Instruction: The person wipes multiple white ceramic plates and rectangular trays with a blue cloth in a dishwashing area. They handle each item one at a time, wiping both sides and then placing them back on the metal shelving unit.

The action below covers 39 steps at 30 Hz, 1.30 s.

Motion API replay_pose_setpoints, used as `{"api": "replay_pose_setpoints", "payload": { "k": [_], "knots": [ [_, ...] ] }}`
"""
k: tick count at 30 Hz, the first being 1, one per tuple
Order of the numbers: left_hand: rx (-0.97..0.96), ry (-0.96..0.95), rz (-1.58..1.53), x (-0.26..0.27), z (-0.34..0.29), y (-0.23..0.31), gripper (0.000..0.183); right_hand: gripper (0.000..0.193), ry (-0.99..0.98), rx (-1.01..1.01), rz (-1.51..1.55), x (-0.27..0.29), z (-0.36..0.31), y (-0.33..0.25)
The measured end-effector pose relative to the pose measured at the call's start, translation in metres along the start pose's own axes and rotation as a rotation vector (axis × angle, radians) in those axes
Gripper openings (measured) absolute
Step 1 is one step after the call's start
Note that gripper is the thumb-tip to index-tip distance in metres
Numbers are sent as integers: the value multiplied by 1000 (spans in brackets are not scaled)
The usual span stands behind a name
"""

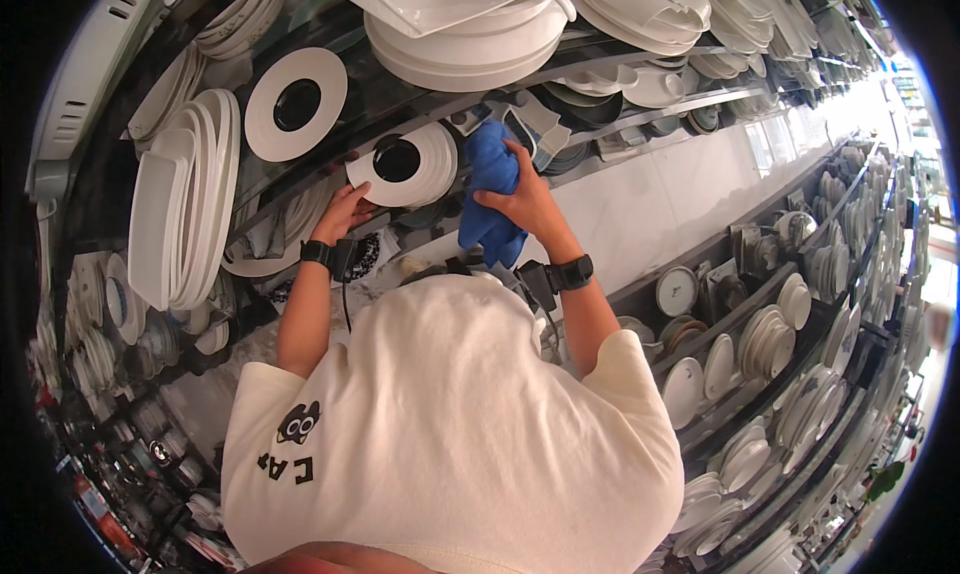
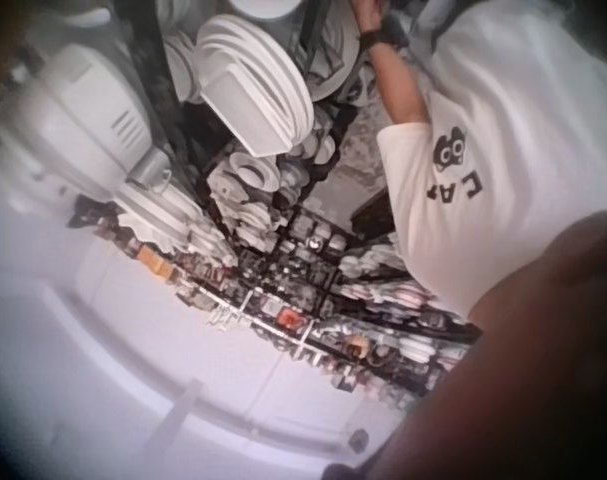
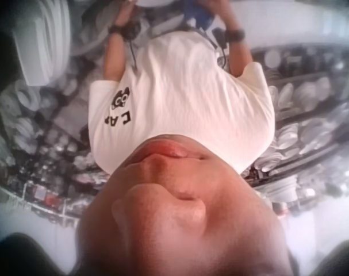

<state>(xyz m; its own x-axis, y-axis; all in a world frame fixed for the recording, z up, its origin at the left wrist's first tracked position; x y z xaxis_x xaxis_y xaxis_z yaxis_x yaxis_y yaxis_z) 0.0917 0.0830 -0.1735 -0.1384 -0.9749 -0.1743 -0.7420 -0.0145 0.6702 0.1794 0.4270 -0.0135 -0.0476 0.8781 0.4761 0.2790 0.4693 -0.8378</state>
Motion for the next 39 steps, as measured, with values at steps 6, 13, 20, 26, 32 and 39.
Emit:
{"api": "replay_pose_setpoints", "payload": {
  "k": [6, 13, 20, 26, 32, 39],
  "knots": [
    [-69, -120, -267, -2, -7, -2, 30, 89, -9, 14, -18, -8, 0, 0],
    [-73, -148, -316, 0, -37, 4, 25, 91, -13, 4, 103, -11, 2, 8],
    [50, -360, -178, -25, -78, 15, 30, 95, 68, -154, 345, -14, 7, 33],
    [11, -582, 163, -86, -113, 53, 36, 86, -230, -185, 633, -12, -10, 35],
    [-349, -422, 361, -95, -123, 94, 42, 79, -112, -14, 630, -10, -2, 12],
    [-307, -470, -226, -122, -183, 119, 70, 82, 76, 70, 590, -4, -10, -45]
  ]
}}
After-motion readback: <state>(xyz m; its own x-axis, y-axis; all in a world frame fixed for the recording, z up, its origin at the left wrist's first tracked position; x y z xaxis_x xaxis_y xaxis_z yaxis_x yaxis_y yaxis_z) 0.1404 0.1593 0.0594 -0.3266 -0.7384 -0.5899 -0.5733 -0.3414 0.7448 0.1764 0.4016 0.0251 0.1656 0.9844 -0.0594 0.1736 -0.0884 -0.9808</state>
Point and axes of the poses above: each hand's wrist, its own z-axis towards the middle knuckle, its own x-axis out of the back of the hand, y = z × x, the point moved 5 cm from there along z, towards the middle knuckle, and after that the axes turned 9 degrees about -z, right-handed, at the moved point
